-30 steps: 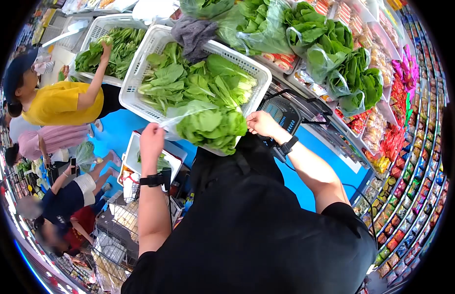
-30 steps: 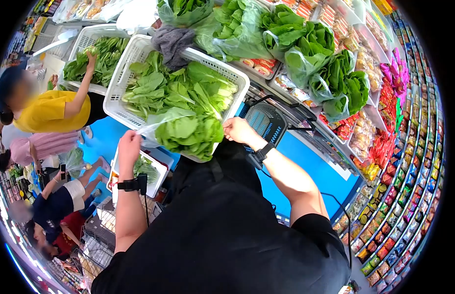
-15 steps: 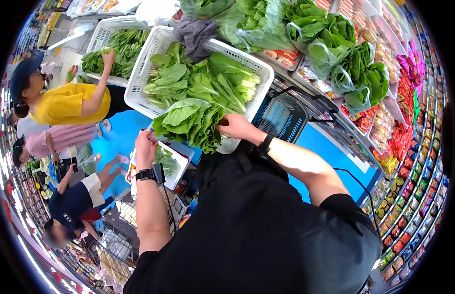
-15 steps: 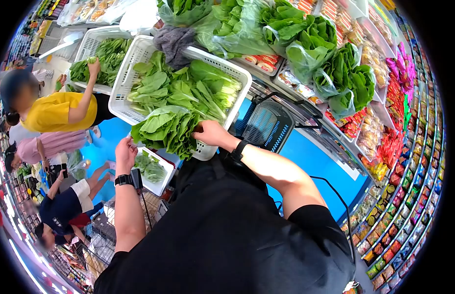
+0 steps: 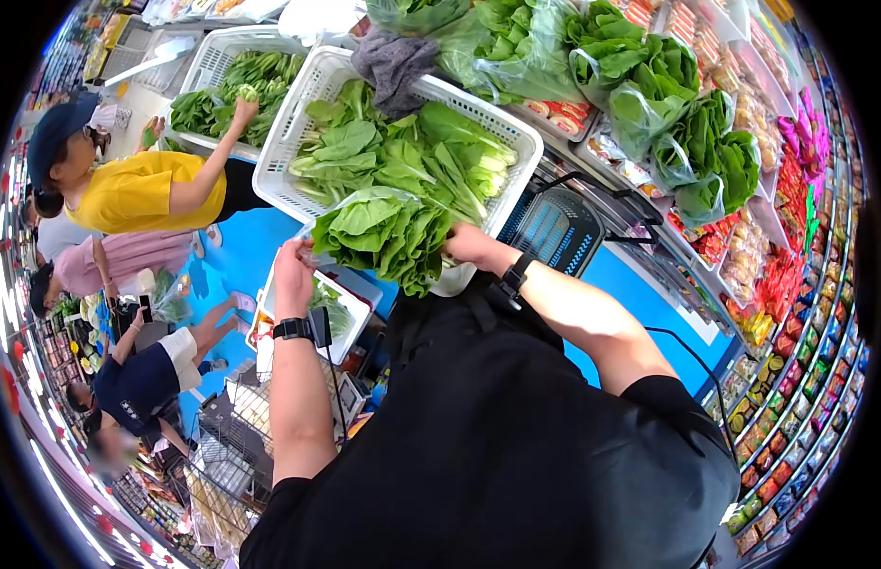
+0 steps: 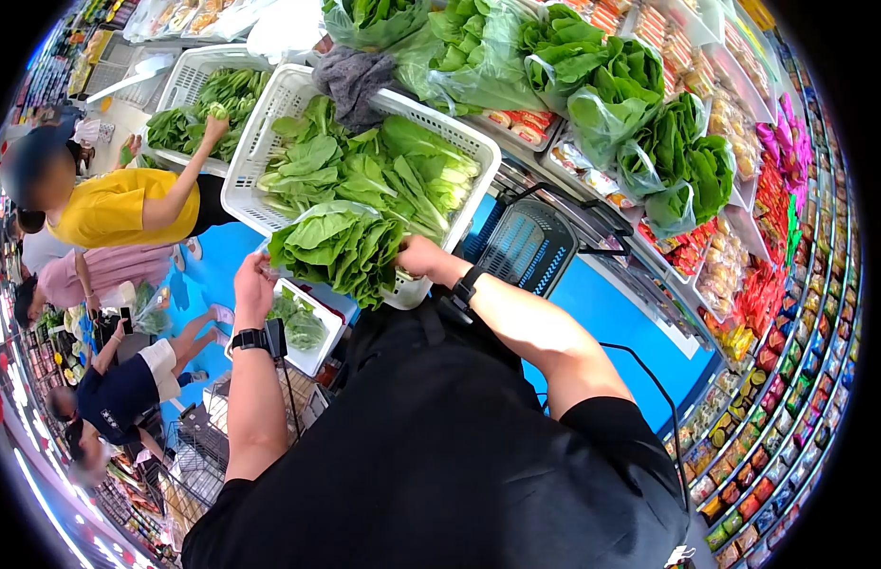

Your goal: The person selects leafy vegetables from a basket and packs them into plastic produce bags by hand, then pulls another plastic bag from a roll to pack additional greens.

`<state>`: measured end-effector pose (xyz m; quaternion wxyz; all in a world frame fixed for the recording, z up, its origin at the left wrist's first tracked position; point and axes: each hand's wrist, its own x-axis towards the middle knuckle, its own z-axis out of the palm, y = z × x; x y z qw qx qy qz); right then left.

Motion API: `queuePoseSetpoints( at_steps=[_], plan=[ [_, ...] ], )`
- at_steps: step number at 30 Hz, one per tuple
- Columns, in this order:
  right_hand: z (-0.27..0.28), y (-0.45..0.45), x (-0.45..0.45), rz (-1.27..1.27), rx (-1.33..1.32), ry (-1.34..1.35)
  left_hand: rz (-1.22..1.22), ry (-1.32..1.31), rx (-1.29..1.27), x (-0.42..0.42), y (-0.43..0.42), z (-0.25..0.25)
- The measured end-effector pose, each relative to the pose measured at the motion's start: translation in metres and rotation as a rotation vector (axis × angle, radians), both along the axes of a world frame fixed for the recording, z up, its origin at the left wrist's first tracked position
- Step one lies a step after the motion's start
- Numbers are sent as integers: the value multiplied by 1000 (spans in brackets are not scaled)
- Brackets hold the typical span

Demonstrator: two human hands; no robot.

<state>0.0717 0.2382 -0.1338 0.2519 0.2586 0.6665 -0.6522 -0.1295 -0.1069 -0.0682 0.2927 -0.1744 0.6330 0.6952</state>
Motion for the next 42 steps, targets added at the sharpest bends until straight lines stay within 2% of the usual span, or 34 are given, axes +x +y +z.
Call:
queuePoseSetpoints(
  at_steps=[2,4,6,8,11,13,19,21,22,24,25,26,28,30,31,32,33,34,35,36,37,38,40,42],
  plan=[
    [-30,2,1,-208,-564,-125,12,-4,35,-1,3,1],
    [-4,7,-2,-234,-600,-121,47,-31,63,-2,2,3],
    [7,12,-2,-377,-778,-103,51,-31,104,-3,-1,4],
    [11,15,-4,-390,-763,-87,55,-32,145,-2,-1,5],
    [13,16,-9,-562,-827,-30,99,-7,160,0,6,14],
    [17,18,-12,-558,-856,-22,149,4,272,4,16,25],
    [25,16,-23,-587,-897,-41,81,2,321,10,44,54],
    [12,14,-27,-502,-823,-205,73,23,291,10,51,52],
    [7,14,-27,-502,-822,-204,64,44,258,11,52,52],
    [0,15,-24,-323,-916,-254,63,43,252,13,52,52],
    [35,17,-28,-309,-681,-301,63,43,246,13,53,51],
    [55,21,-31,-314,-676,-300,59,41,251,14,53,52],
    [89,33,-32,-500,-24,346,69,38,263,20,49,54],
    [182,77,-26,-713,-458,660,46,29,261,27,48,54],
    [245,86,-18,-750,-473,953,58,18,236,30,49,54],
    [283,100,-14,-622,-541,1334,67,7,209,33,50,52],
    [319,110,-7,-482,-569,1576,77,-7,219,35,52,50],
    [358,108,11,-503,-427,1531,66,-11,226,36,55,48],
    [376,117,21,-379,-393,1596,53,-11,212,36,58,46],
    [380,118,31,-405,-375,1567,42,-8,195,36,58,46],
    [392,130,33,-250,-437,1692,-31,-1,126,37,55,47],
    [399,134,38,-175,-406,1701,-37,5,131,38,57,47],
    [406,133,44,-134,-451,1705,-187,27,-168,41,58,46],
    [408,130,54,-179,-481,1690,-233,47,-187,43,57,45]
  ],
)
